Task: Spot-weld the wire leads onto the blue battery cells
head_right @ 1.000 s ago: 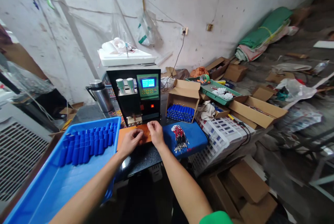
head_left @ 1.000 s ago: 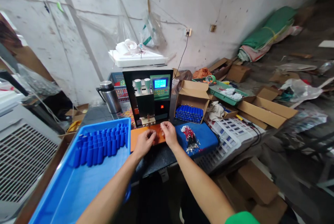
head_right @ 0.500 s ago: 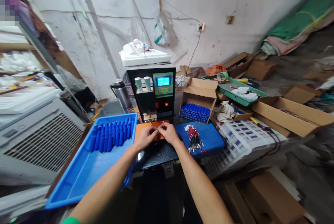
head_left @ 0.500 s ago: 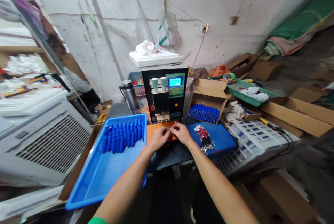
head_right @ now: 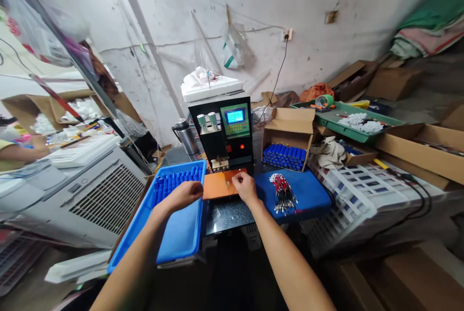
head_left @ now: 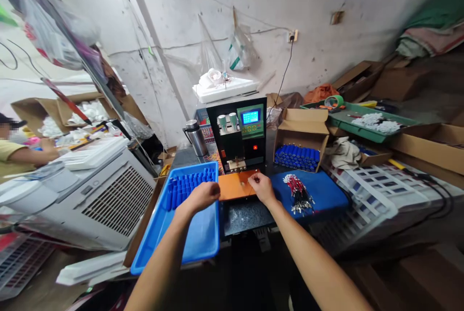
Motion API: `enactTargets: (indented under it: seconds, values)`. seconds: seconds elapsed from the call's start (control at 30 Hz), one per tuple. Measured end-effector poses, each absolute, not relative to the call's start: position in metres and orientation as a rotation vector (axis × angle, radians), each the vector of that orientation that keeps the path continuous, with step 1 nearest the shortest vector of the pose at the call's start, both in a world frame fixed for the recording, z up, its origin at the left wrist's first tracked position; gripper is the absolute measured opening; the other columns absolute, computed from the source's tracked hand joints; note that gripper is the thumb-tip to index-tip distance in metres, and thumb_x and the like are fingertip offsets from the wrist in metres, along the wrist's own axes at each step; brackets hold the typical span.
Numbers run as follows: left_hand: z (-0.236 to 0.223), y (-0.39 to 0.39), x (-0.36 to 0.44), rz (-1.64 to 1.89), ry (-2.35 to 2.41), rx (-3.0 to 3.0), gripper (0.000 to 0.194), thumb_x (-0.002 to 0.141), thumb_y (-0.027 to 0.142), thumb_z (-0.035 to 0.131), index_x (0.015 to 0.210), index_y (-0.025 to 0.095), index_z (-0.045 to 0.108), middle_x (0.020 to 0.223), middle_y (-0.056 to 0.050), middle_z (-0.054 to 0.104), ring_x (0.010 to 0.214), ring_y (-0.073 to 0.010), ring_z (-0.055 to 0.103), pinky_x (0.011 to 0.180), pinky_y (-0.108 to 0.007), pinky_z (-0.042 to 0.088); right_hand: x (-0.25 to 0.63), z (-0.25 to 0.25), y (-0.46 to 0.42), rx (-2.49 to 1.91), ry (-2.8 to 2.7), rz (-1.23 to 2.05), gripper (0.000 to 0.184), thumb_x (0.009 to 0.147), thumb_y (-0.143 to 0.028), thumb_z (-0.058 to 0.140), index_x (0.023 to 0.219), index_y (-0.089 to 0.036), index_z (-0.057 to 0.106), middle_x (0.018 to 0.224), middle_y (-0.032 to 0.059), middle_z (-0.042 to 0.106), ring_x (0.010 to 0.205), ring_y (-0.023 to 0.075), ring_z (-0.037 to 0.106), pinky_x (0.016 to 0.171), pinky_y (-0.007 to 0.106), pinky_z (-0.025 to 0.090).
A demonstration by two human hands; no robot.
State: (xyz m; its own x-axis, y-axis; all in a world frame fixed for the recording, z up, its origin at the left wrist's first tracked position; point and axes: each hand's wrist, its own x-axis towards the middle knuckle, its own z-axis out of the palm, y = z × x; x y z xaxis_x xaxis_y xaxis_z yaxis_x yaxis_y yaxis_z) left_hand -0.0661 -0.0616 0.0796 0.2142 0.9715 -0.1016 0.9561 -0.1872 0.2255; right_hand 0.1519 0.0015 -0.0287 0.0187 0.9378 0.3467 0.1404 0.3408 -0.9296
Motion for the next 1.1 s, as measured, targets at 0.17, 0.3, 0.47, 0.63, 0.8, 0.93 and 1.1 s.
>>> enactTargets:
  seconds: [0.17,0.3,0.47,0.63,0.8,0.93,1.1]
  values:
    - [0.054,-0.062,-0.125,0.027,2.162,2.407,0.052,0.068,0.018,0.068,0.119,0.017,0.059,0.113,-0.014,0.062,0.104,-0.0298,0.058,0.086,-0.036,0.044,0.152,-0.029,0.003,-1.059,-1.432,0.82,0.022,0.076,-0.039,0.056,0.066,-0.019,0.06,0.065,0.003,0.064,0.06,0.0173,0.059,0.06,0.027,0.043]
    - [0.033,-0.061,-0.135,-0.038,2.192,2.455,0.058,0.067,0.013,0.068,0.123,0.018,0.054,0.118,-0.015,0.057,0.107,-0.0309,0.055,0.09,-0.04,0.043,0.152,-0.03,0.003,-1.053,-1.439,0.801,0.022,0.077,-0.038,0.056,0.066,-0.019,0.059,0.064,0.0029,0.064,0.06,0.0172,0.059,0.06,0.027,0.043]
    - [0.024,-0.062,-0.131,0.055,2.166,2.475,0.044,0.068,0.01,0.065,0.11,0.016,0.054,0.11,-0.015,0.06,0.102,-0.0309,0.057,0.088,-0.04,0.043,0.153,-0.028,0.003,-1.061,-1.439,0.799,0.022,0.076,-0.038,0.056,0.066,-0.019,0.059,0.063,0.0027,0.064,0.06,0.0172,0.059,0.06,0.027,0.044]
    - [0.018,-0.067,-0.132,0.436,2.006,2.203,0.022,0.078,0.017,0.058,0.098,0.022,0.051,0.09,-0.005,0.067,0.086,-0.0235,0.065,0.075,-0.032,0.046,0.154,-0.027,0.004,-1.084,-1.415,0.82,0.021,0.075,-0.039,0.058,0.068,-0.019,0.061,0.063,0.002,0.064,0.059,0.0167,0.058,0.06,0.027,0.043]
    - [0.035,-0.062,-0.112,1.054,1.871,1.809,0.033,0.071,0.035,0.069,0.097,0.022,0.053,0.095,-0.006,0.071,0.095,-0.0241,0.067,0.079,-0.033,0.052,0.153,-0.03,0.008,-1.068,-1.408,0.828,0.02,0.076,-0.038,0.057,0.069,-0.019,0.061,0.065,0.0025,0.065,0.06,0.0168,0.059,0.06,0.027,0.043]
    - [0.042,-0.041,-0.07,1.237,1.643,1.654,0.04,0.069,0.039,0.072,0.098,0.02,0.055,0.089,-0.006,0.072,0.083,-0.0223,0.07,0.076,-0.035,0.054,0.152,-0.029,0.01,-1.07,-1.392,0.822,0.02,0.076,-0.038,0.057,0.069,-0.019,0.061,0.065,0.0021,0.064,0.061,0.0167,0.059,0.06,0.027,0.043]
    - [0.029,-0.009,-0.022,1.262,1.464,1.611,0.039,0.062,0.037,0.074,0.092,0.018,0.057,0.09,-0.007,0.072,0.085,-0.0226,0.07,0.079,-0.036,0.054,0.153,-0.025,0.01,-1.051,-1.389,0.847,0.02,0.076,-0.037,0.057,0.069,-0.019,0.06,0.066,0.0017,0.065,0.061,0.0159,0.059,0.062,0.026,0.045]
